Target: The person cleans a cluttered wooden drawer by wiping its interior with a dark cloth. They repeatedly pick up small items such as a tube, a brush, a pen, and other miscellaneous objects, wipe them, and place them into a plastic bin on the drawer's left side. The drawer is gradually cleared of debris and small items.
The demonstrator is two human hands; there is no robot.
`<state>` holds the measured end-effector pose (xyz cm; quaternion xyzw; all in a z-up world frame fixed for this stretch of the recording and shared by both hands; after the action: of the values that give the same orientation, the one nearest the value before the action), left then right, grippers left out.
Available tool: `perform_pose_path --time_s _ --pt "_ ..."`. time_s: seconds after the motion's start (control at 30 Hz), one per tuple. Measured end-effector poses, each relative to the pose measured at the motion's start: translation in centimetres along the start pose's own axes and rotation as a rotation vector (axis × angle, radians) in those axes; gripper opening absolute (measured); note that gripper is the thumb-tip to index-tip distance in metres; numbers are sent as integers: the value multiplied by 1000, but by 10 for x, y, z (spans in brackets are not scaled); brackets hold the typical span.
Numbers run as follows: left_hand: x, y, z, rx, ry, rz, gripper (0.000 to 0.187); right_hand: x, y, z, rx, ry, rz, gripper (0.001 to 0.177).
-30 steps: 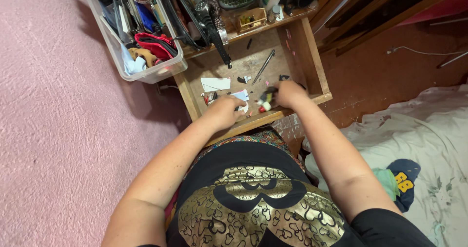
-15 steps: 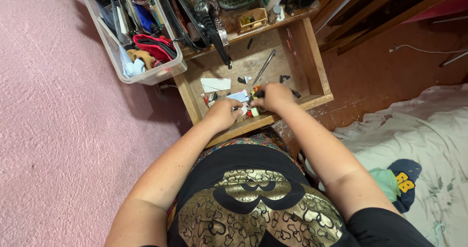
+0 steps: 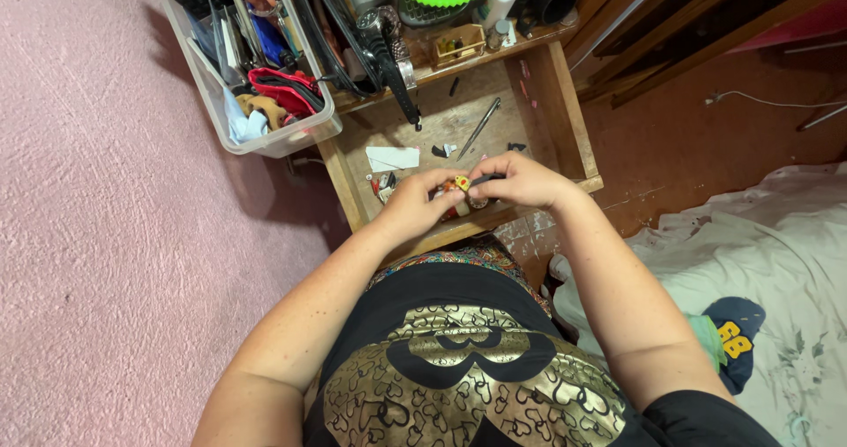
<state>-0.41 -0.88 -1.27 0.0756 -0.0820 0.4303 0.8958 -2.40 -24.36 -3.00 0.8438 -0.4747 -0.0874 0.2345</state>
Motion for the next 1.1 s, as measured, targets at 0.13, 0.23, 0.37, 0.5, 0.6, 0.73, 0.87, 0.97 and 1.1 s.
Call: perform_pose_path --time_s 0.13,0.23,0.37,0.5,0.6,0.73,0.87,0.97,1.1 --pt "-4 -6 -18 305 256 -84 25 6 2 26 -113 -260 199 18" --pt "-4 -7 -32 349 330 -117 16 12 7 39 24 8 476 22" --pt "1 -8 -51 456 525 -53 10 20 29 56 -137 314 766 25" --pt "3 -7 -59 553 478 -41 12 21 32 74 -24 191 908 24" --pt "2 -6 -62 563 479 -49 13 19 29 80 14 134 944 21" --pt "2 -9 -64 520 474 -92 16 15 30 77 7 162 977 21" --pt "-2 -14 -70 532 575 -81 19 14 32 78 71 155 980 21" --pt "-2 -20 -77 527 558 -80 21 19 35 83 24 22 929 21" --pt "-7 -22 -77 546 527 -74 20 22 38 85 -7 20 890 20"
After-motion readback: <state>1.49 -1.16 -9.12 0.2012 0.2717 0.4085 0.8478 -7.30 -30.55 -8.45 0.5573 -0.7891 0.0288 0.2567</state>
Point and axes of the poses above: each hand's wrist, its own y-axis away from the middle knuckle, its own x-axis out of the back of the hand, z = x × y, the point moved 2 cm from there along -y, towards the middle knuckle, and after that the axes turned 7 degrees about y, right-handed, at the moved point
